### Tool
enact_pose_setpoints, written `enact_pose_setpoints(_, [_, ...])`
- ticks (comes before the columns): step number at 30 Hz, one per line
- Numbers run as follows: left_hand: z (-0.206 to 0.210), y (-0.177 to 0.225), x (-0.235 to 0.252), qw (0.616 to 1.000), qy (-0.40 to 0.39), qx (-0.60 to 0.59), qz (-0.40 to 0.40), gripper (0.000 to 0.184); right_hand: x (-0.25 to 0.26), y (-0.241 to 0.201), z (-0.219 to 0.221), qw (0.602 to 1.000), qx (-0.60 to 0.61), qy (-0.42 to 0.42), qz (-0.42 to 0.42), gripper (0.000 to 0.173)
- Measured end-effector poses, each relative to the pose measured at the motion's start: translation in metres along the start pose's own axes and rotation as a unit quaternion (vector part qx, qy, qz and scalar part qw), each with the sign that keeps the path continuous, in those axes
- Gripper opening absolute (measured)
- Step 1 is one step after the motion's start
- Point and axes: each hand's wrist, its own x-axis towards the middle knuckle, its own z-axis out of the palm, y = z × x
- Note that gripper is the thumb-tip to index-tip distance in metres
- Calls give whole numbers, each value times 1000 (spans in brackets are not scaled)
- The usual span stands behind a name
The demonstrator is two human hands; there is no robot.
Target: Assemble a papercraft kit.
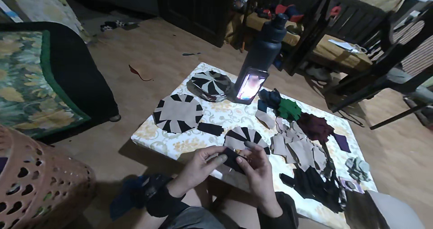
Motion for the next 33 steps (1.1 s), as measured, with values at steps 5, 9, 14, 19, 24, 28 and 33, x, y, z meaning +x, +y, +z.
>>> enact_pose_setpoints(5, [-6,13,24,992,-44,112,-34,35,24,-4,-16,995,-84,-54,-14,32])
enact_pose_setpoints(9, [-8,21,44,982,-25,188,6,34,45,-11,-24,988,-141,-46,-41,30])
enact_pose_setpoints(14, [-8,18,52,975,-26,221,-10,46,62,-13,-32,983,-168,-62,-34,33])
enact_pose_setpoints(19, [-4,1,45,929,-74,349,-96,53,63,7,-39,955,-265,-128,34,28])
enact_pose_setpoints(24, [-6,-4,43,888,-18,452,-75,44,64,16,-38,936,-308,-157,63,26])
enact_pose_setpoints(28, [-14,-19,41,899,50,435,4,33,66,16,-39,937,-307,-159,60,25])
enact_pose_setpoints(33, [-17,-27,36,905,40,422,35,24,67,17,-39,936,-306,-165,58,23])
